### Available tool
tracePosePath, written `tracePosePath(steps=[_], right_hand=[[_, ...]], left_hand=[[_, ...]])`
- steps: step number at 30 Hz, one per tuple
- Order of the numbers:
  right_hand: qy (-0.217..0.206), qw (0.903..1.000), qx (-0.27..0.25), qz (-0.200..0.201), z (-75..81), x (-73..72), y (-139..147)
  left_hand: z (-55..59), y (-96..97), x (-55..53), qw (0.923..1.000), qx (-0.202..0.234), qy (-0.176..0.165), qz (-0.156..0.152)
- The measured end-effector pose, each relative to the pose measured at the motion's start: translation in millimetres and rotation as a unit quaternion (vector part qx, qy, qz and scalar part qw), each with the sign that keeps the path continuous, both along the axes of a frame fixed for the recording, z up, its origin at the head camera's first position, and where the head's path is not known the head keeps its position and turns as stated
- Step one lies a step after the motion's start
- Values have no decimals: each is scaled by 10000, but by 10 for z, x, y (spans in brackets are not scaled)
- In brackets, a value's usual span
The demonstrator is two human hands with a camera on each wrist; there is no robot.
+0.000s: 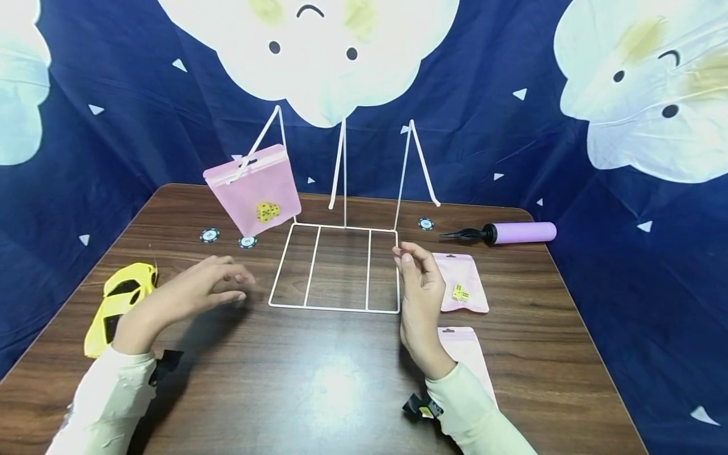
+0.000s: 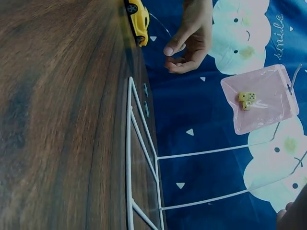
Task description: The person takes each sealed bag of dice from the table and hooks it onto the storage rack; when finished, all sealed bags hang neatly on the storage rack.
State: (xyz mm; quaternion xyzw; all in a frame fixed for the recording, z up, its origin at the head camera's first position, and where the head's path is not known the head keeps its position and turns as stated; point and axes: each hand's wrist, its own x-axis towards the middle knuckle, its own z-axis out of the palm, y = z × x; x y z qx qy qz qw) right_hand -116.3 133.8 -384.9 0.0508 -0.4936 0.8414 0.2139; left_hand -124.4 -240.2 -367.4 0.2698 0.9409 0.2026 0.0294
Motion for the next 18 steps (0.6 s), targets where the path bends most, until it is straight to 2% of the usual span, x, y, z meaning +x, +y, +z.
tracePosePath(steps=[9,18], right_hand=[[1,9999,32,-123,-33,32,112],[-72,9997,94,-234,-129,66,224]], left_hand=[[-68,47,-38,9998,72,-61,-156],[-122,47,-54,9998,72,-100,-168]])
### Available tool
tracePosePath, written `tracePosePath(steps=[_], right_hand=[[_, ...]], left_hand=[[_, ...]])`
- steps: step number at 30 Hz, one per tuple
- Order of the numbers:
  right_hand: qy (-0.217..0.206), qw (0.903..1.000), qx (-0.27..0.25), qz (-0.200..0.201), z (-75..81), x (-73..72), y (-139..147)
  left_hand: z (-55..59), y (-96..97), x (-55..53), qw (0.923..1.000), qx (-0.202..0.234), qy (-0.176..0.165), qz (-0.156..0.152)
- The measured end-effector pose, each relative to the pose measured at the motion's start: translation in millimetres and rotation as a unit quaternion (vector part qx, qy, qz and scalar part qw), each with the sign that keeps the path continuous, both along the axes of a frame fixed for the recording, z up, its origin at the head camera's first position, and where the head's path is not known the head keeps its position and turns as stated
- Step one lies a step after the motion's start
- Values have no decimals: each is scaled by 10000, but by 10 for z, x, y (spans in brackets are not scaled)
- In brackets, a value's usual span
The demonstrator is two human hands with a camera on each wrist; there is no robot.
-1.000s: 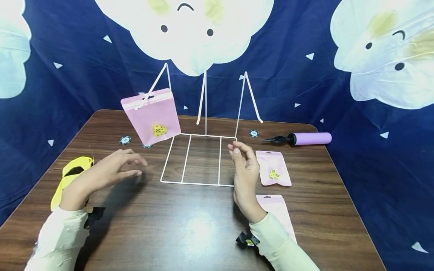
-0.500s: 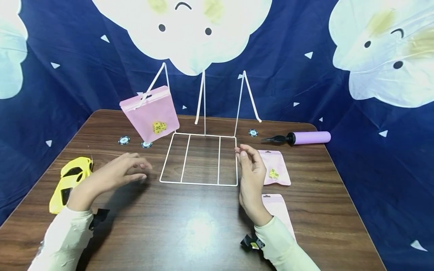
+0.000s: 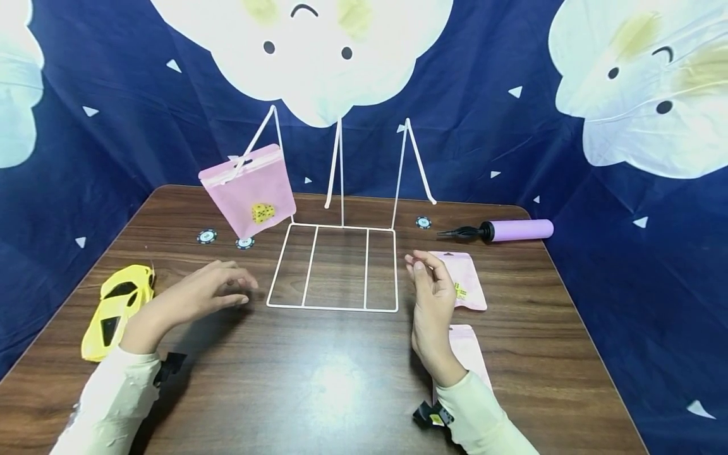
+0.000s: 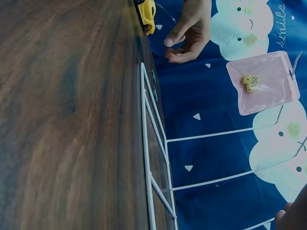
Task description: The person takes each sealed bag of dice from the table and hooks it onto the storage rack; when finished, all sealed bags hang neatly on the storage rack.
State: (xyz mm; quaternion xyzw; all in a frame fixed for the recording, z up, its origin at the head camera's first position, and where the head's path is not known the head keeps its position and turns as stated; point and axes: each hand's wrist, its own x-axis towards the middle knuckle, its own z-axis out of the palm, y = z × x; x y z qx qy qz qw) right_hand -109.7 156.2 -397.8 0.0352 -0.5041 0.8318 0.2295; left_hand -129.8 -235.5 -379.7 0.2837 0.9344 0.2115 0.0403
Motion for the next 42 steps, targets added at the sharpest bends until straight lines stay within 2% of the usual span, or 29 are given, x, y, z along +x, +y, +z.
tracePosePath(steps=[6,10,11,14,17,18,20,24,35,40,42], right_hand=[[105,9999,-15,-16,-36,25,104],[32,9999,-46,-108,-42,36,170],[-7,9999,-61,-130,-44,39,181],[-110,9998,-88,-164,-47,41,198],[-130,9996,-122,-197,-58,49,211],[-127,9996,-129,-205,-66,54,218],[-114,9996,-135,-224,-83,64,239],[-92,9995,-57,-293,-116,89,293],[-136,9993,-136,-308,-150,170,406],[-240,9989,-170,-370,-166,214,462],[-293,9986,-153,-421,-175,228,486]], left_hand=[[-49,1,-31,9999,22,-8,-97],[-118,-34,-73,9993,241,70,-282],[-186,-74,-111,9985,345,152,-385],[-216,-101,-128,9977,411,234,-476],[-199,-93,-118,9988,347,127,-326],[-136,-56,-84,9995,249,28,-215],[-101,-36,-67,9998,149,-43,-116],[-55,2,-48,9999,52,-84,-77],[-123,60,-70,9996,-29,-139,-232],[-222,48,-98,9991,189,-47,-364],[-339,-6,-144,9983,310,101,-483]])
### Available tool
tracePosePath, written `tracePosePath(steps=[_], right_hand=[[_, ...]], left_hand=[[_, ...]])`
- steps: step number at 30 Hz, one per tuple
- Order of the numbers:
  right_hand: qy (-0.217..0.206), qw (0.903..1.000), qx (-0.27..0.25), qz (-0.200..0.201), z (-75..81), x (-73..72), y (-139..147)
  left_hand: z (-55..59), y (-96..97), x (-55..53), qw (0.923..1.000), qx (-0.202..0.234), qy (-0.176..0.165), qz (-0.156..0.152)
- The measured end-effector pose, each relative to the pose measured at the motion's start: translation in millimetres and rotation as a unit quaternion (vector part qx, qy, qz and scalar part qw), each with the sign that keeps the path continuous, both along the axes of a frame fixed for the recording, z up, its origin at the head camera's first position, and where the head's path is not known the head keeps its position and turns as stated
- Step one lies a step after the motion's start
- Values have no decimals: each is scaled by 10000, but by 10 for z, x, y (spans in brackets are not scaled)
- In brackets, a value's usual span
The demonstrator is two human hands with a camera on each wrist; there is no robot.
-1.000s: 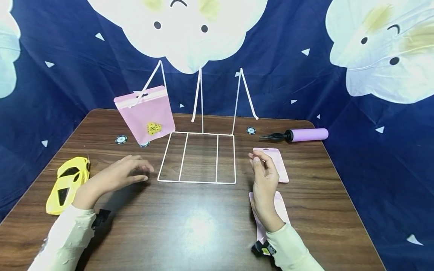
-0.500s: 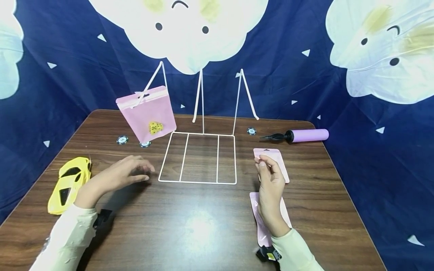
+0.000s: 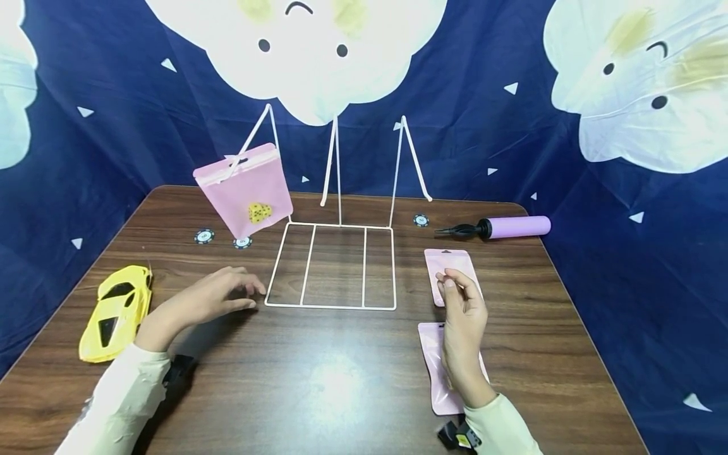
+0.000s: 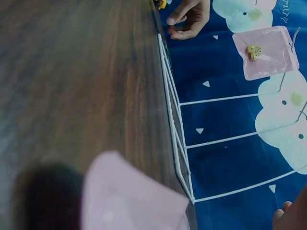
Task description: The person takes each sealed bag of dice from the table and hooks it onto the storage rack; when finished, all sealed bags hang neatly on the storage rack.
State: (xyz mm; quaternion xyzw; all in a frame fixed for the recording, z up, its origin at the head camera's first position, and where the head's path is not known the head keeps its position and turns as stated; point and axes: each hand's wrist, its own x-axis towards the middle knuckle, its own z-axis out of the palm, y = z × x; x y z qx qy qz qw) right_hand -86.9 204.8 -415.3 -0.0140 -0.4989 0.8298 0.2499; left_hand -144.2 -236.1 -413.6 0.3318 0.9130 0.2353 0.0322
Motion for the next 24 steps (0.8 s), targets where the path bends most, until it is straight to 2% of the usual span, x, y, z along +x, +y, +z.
tracePosePath(steps=[2,5,6,9,12,13,19,20,24], right_hand=[[-47,10000,28,-45,-8,7,20],[-117,9998,81,-112,-17,15,46],[-136,9998,94,-127,-20,18,54],[-179,9997,132,-139,-34,28,72],[-202,9996,163,-146,-46,42,86],[-212,9995,166,-151,-51,46,92],[-233,9996,72,-160,-70,88,130],[-235,9996,43,-158,-72,98,136],[-351,9992,-49,-194,-79,131,162]], left_hand=[[-99,-44,-35,9998,88,134,-114],[-150,-50,-51,9997,90,134,-169],[-145,-34,-49,9998,64,81,-149],[5,76,9,9996,-152,-220,22],[85,145,44,9984,-369,-391,169],[-7,110,2,9982,-396,-395,207],[-49,97,-9,9991,-304,-288,97],[27,130,30,9992,-283,-262,40],[-234,11,-71,9998,-69,27,-186]])
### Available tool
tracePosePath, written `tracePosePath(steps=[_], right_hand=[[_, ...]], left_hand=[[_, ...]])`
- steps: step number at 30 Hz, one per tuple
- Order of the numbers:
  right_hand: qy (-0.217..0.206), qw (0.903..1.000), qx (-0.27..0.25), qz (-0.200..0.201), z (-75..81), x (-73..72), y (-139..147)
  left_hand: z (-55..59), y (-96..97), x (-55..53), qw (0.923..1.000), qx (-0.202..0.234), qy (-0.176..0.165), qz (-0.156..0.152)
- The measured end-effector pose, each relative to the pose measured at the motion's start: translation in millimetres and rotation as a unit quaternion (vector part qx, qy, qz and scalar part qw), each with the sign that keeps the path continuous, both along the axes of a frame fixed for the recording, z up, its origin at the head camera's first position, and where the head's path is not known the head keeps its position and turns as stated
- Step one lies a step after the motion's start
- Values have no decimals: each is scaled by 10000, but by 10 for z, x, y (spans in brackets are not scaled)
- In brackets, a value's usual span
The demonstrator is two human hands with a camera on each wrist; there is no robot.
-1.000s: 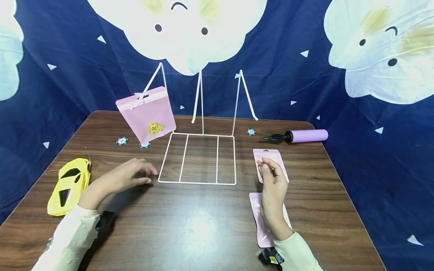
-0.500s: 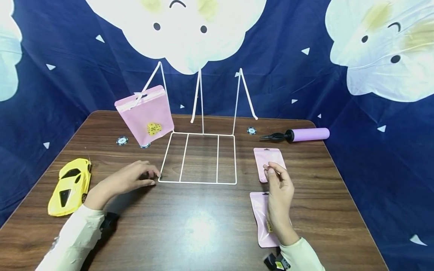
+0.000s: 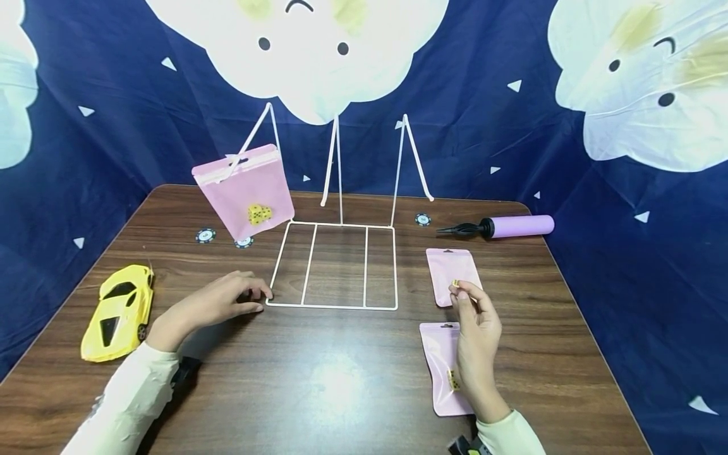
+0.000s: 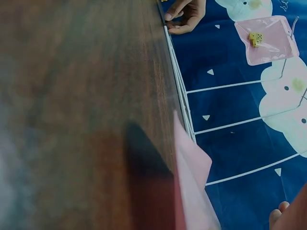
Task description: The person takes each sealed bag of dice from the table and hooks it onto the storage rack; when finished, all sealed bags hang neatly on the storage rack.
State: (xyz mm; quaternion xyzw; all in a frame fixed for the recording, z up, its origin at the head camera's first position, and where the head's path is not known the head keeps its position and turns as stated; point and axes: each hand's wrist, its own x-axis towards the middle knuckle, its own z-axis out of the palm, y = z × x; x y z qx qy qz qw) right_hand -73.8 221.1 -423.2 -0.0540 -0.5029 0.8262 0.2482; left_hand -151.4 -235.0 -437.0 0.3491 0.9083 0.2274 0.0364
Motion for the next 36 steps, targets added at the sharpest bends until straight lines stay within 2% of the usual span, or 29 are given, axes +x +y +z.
tracePosePath(steps=[3,6,7,11,15,17,19,23,29,36], right_hand=[[-35,10000,33,-42,-3,23,31],[-30,9998,198,-81,-9,46,67],[-19,9997,232,-89,-11,55,81],[-76,9992,357,-148,-18,93,136],[-124,9991,329,-224,-18,124,180],[-109,9992,310,-236,-18,134,198],[-96,9993,281,-235,-19,138,212],[-181,9993,257,-186,-24,150,231],[-310,9988,301,-228,-10,184,263],[-546,9962,631,-241,-5,214,335]], left_hand=[[-323,-117,-141,9999,14,106,24],[-515,-185,-229,9999,-28,110,117],[-548,-192,-236,9998,-12,109,138],[-371,-126,-154,9999,148,75,7],[-27,20,2,9999,140,-42,-2],[117,80,64,9998,48,-185,87],[209,124,104,9993,-27,-322,170],[270,149,130,9987,-129,-432,244],[281,152,118,9984,-155,-475,271],[269,173,117,9979,-203,-545,289]])
